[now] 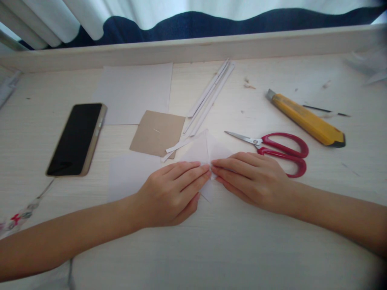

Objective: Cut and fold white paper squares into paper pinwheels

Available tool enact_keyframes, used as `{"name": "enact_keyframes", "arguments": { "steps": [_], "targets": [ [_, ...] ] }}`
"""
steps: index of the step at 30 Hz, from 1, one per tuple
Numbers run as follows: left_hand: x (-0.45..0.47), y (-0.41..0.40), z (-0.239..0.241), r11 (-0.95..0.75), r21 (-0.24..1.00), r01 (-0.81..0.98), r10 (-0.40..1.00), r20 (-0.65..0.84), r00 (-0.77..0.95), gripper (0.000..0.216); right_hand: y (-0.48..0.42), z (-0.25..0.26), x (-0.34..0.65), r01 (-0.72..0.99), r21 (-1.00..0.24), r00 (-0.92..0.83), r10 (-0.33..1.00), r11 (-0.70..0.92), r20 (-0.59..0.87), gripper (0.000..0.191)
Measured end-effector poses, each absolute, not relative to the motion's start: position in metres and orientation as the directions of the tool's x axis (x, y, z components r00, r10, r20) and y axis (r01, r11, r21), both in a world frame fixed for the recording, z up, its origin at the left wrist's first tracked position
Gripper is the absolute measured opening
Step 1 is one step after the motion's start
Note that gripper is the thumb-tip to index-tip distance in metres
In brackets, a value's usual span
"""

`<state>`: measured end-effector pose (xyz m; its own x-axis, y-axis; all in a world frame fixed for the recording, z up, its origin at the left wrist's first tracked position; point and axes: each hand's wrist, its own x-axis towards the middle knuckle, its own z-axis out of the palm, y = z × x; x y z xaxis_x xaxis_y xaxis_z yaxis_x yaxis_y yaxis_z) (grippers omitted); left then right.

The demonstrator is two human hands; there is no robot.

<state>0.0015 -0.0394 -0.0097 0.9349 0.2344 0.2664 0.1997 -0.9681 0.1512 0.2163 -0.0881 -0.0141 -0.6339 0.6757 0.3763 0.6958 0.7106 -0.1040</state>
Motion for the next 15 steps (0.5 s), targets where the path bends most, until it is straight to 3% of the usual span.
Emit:
{"name": "enact_keyframes", "arguments": {
  "steps": [15],
  "targets": [
    [0.0019,-0.0387,-0.008,-0.965,0.164,0.206,0.238,0.209,0.948,0.041,-0.0897,-0.0154,0.2184,0.684,-0.068,-0.655,0.652,0.727,0.383,0.019]
  ]
}}
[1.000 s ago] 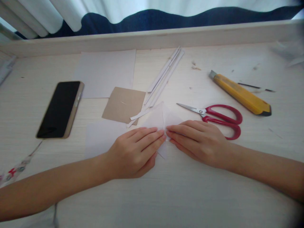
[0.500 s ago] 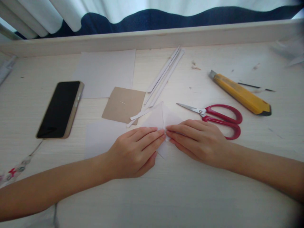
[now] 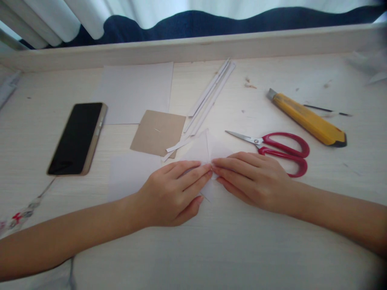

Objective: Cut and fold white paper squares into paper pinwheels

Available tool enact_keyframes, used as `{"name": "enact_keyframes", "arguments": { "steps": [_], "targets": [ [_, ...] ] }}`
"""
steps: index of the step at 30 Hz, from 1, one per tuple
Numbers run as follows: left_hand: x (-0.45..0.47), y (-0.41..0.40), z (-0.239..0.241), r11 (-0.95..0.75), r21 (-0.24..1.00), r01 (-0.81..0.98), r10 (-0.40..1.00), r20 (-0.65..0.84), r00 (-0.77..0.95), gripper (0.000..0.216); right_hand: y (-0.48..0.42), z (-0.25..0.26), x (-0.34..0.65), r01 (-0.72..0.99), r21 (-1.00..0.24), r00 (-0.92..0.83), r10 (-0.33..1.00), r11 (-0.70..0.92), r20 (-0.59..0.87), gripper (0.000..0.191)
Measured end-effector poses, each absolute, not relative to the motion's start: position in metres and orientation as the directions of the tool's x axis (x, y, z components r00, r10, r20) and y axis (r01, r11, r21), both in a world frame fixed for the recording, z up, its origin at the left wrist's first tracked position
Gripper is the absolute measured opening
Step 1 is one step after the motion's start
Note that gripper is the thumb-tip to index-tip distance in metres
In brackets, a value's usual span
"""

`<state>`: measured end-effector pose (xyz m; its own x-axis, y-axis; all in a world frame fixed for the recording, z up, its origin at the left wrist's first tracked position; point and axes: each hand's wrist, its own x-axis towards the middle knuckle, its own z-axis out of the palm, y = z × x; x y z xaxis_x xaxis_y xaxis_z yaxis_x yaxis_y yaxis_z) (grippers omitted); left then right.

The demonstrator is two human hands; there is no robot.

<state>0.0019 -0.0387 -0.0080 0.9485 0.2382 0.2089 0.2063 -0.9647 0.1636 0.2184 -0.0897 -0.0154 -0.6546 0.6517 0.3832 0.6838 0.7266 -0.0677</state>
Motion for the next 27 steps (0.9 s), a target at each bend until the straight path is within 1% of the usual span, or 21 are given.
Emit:
{"name": "enact_keyframes", "arguments": {
  "steps": [2,5,7,8,10,16,23,27],
  "targets": [
    [0.0019,-0.0388,-0.008,-0.966,0.162,0.204,0.237,0.219,0.947,0.041,-0.0912,-0.014,0.2198,0.657,-0.043,-0.668,0.608,0.752,0.43,0.021],
    [0.0023,-0.0387,-0.0079,-0.966,0.165,0.201,0.236,0.231,0.944,0.039,-0.0943,-0.011,0.2219,0.551,0.033,-0.735,0.466,0.834,0.493,0.021],
    [0.0028,-0.0385,-0.0079,-0.965,0.17,0.199,0.235,0.225,0.946,0.038,-0.096,-0.01,0.2227,0.481,0.092,-0.78,0.378,0.872,0.498,0.023],
    [0.0031,-0.0384,-0.0079,-0.965,0.172,0.199,0.235,0.221,0.946,0.038,-0.0964,-0.0098,0.2228,0.463,0.113,-0.794,0.354,0.879,0.494,0.024],
    [0.0034,-0.0385,-0.0081,-0.965,0.174,0.198,0.234,0.217,0.948,0.037,-0.0965,-0.01,0.2224,0.467,0.124,-0.798,0.358,0.875,0.485,0.026],
    [0.003,-0.0401,-0.0084,-0.966,0.155,0.206,0.24,0.246,0.939,0.033,-0.0939,-0.0104,0.2189,0.533,0.06,-0.77,0.455,0.844,0.447,0.03],
    [0.0037,-0.0411,-0.0082,-0.964,0.147,0.221,0.253,0.257,0.933,0.029,-0.0955,-0.0108,0.2188,0.512,0.066,-0.787,0.437,0.856,0.435,0.027],
    [0.0039,-0.041,-0.0086,-0.963,0.148,0.226,0.257,0.252,0.933,0.03,-0.096,-0.0118,0.2198,0.506,0.059,-0.779,0.427,0.86,0.46,0.026]
  ]
}}
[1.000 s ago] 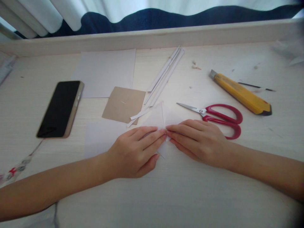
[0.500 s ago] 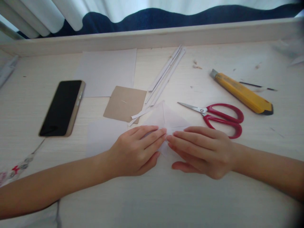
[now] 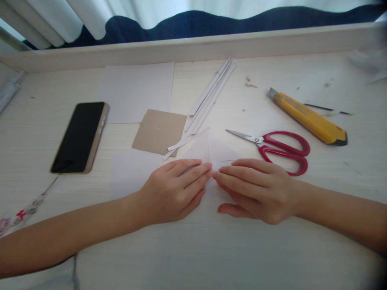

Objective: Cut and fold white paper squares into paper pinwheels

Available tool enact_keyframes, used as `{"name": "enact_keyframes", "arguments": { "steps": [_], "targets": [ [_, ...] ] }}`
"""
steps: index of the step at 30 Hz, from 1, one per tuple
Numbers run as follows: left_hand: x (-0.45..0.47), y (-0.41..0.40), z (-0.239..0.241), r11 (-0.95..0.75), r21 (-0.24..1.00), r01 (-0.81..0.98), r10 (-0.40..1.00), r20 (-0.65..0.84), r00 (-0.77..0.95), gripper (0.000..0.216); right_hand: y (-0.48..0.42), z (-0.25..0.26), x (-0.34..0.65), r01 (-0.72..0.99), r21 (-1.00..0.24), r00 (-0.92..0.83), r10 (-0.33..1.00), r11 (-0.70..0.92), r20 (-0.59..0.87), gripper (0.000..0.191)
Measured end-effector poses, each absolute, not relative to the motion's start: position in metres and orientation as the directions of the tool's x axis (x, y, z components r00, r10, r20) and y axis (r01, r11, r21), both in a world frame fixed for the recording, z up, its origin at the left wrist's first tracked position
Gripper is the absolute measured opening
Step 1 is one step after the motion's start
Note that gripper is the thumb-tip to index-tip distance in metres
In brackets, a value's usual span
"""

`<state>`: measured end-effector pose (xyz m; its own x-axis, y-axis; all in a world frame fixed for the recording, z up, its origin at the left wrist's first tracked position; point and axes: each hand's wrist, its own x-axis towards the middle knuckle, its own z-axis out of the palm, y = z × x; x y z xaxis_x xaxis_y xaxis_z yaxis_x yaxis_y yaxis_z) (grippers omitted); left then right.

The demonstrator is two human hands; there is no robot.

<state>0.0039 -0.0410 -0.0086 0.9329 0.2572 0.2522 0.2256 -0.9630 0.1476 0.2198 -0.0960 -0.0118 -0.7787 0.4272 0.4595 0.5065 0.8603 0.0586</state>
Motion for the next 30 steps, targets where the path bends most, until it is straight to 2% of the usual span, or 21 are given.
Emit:
{"name": "enact_keyframes", "arguments": {
  "steps": [7,13,15,17,20,22,24,27,30],
  "targets": [
    [0.004,-0.04,-0.008,-0.965,0.148,0.218,0.249,0.242,0.938,0.034,-0.094,-0.01,0.221,0.45,0.077,-0.788,0.356,0.889,0.502,0.025],
    [0.003,-0.04,-0.009,-0.968,0.128,0.215,0.241,0.251,0.937,0.035,-0.101,-0.001,0.229,0.41,0.257,-0.864,0.283,0.875,0.416,0.024],
    [0.003,-0.04,-0.009,-0.969,0.124,0.213,0.239,0.262,0.935,0.035,-0.106,0.0,0.238,0.433,0.315,-0.869,0.298,0.845,0.396,0.022],
    [0.003,-0.04,-0.008,-0.969,0.125,0.211,0.238,0.275,0.931,0.034,-0.109,0.002,0.249,0.49,0.336,-0.836,0.324,0.805,0.443,0.014],
    [0.002,-0.041,-0.008,-0.967,0.132,0.217,0.247,0.287,0.925,0.033,-0.109,0.006,0.26,0.617,0.359,-0.767,0.432,0.701,0.474,0.011],
    [0.001,-0.042,-0.008,-0.965,0.138,0.222,0.254,0.293,0.922,0.033,-0.103,0.01,0.262,0.718,0.316,-0.688,0.565,0.62,0.456,0.011],
    [0.0,-0.043,-0.009,-0.963,0.145,0.227,0.261,0.298,0.918,0.033,-0.095,0.015,0.258,0.794,0.216,-0.601,0.681,0.568,0.418,0.011],
    [0.0,-0.043,-0.009,-0.96,0.155,0.235,0.273,0.305,0.912,0.034,-0.076,0.021,0.245,0.822,0.078,-0.557,0.766,0.565,0.321,0.015],
    [0.0,-0.044,-0.01,-0.958,0.164,0.235,0.276,0.312,0.909,0.035,-0.056,0.023,0.228,0.861,-0.031,-0.498,0.853,0.508,0.157,0.022]
  ]
}}
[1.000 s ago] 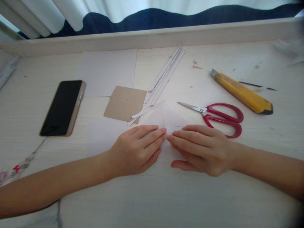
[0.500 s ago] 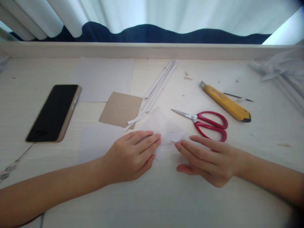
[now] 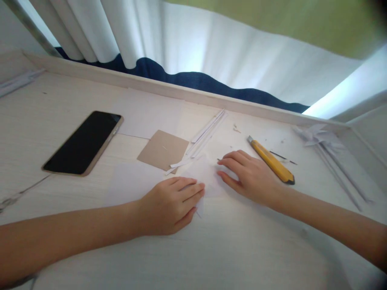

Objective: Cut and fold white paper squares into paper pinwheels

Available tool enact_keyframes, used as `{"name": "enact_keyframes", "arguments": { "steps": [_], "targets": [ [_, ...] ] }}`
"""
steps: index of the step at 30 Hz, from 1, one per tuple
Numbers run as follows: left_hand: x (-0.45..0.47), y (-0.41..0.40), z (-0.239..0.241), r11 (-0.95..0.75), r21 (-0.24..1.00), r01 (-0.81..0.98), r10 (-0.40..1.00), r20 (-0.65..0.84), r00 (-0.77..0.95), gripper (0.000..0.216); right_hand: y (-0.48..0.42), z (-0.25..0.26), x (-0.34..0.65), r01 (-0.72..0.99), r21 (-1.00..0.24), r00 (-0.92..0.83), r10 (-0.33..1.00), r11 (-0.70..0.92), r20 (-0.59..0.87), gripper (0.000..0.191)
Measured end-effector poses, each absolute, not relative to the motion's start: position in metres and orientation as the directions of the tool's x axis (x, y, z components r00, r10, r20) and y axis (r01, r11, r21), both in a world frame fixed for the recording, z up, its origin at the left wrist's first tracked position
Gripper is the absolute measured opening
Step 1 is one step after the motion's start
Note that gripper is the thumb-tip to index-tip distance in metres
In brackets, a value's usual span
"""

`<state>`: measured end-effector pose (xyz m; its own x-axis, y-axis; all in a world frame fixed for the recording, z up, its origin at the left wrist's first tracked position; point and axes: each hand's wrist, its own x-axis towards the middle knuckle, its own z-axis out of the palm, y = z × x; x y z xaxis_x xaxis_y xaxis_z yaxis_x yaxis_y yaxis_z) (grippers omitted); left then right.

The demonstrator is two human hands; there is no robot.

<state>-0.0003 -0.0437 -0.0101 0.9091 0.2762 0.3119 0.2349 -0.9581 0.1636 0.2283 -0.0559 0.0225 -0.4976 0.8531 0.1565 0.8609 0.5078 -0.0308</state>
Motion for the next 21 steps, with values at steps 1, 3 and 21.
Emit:
{"name": "enact_keyframes", "arguments": {
  "steps": [1,3,21],
  "targets": [
    [0.0,-0.044,-0.01,-0.958,0.167,0.235,0.277,0.313,0.908,0.035,-0.05,0.022,0.223,0.88,-0.084,-0.458,0.882,0.468,0.113,0.022],
    [0.0,-0.044,-0.011,-0.956,0.173,0.239,0.283,0.313,0.907,0.035,-0.041,0.02,0.216,0.896,-0.167,-0.404,0.911,0.412,0.084,0.021],
    [-0.002,-0.046,-0.016,-0.955,0.179,0.236,0.284,0.333,0.899,0.043,-0.043,0.006,0.216,0.752,-0.265,-0.527,0.792,0.603,0.308,0.01]
  ]
}}
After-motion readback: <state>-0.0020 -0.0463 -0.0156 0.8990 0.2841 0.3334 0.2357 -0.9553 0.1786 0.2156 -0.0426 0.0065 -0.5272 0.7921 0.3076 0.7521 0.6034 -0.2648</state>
